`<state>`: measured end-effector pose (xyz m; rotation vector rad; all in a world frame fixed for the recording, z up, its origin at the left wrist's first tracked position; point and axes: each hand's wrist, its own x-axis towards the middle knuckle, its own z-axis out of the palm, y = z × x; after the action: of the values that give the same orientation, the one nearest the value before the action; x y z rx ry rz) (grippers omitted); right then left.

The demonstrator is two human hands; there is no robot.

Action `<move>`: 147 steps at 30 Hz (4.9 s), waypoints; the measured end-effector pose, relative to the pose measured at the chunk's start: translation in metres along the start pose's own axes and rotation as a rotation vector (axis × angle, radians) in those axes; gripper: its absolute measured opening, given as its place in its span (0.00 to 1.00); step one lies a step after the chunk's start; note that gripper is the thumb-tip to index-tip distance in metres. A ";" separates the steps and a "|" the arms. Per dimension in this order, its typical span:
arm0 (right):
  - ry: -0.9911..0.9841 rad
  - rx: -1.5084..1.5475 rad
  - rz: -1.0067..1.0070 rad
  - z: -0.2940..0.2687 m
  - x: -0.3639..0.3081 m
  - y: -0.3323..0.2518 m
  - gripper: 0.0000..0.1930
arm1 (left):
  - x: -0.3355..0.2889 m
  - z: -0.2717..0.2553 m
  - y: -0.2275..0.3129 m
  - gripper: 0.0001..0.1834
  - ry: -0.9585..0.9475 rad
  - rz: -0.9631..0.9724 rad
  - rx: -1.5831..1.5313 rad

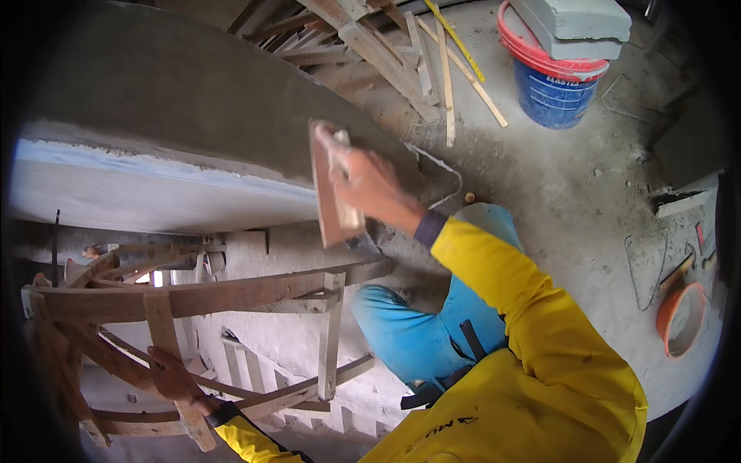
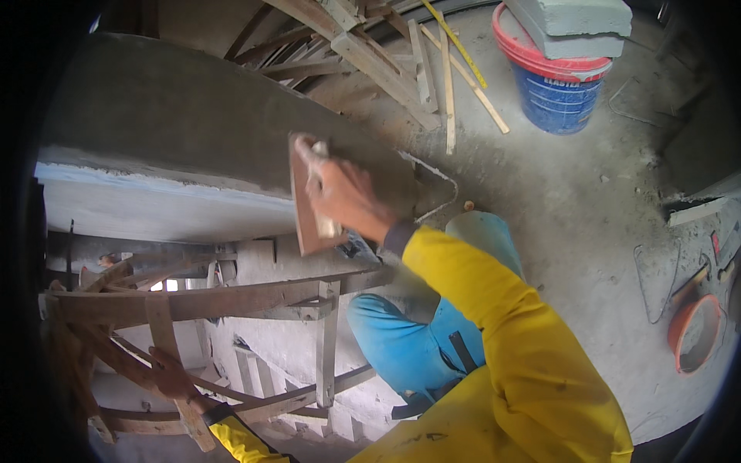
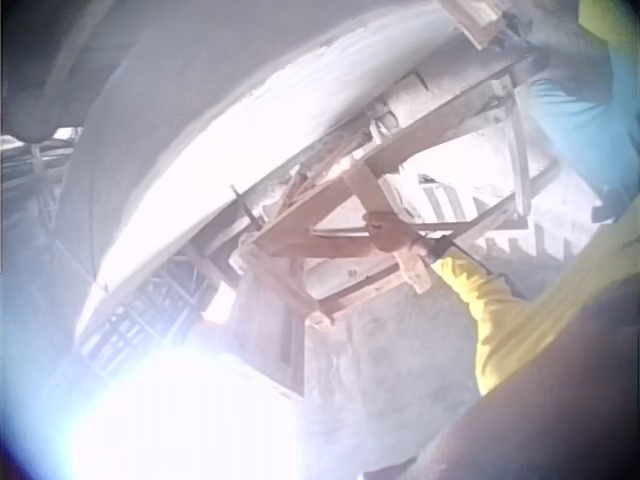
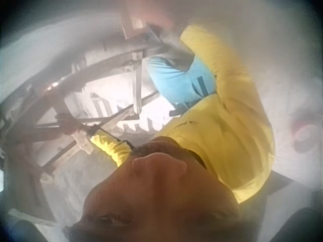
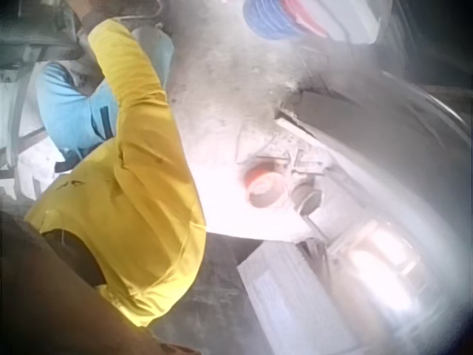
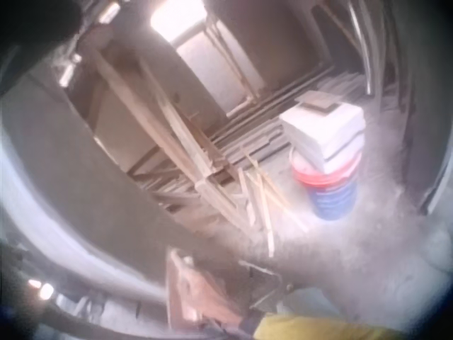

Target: The person squats on the floor and uses a wooden float to smooth wet plaster on a vertical wall surface. They repeatedly scrape and level the plaster along the edge of a wooden support structure.

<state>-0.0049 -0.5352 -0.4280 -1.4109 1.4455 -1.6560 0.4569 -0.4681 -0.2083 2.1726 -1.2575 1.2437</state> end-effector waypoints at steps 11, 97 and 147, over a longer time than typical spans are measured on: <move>0.079 -0.032 -0.087 0.015 -0.019 0.013 0.37 | 0.001 0.008 -0.005 0.32 -0.006 -0.034 0.041; 0.275 -0.022 -0.132 0.008 0.030 0.093 0.35 | -0.002 0.014 0.014 0.33 0.074 -0.013 -0.022; 0.095 0.086 0.198 0.020 -0.051 0.088 0.35 | 0.002 -0.013 0.002 0.38 -0.081 0.093 -0.036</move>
<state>0.0089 -0.5235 -0.5298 -1.1180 1.4950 -1.6570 0.4488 -0.4617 -0.2001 2.1815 -1.4164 1.1694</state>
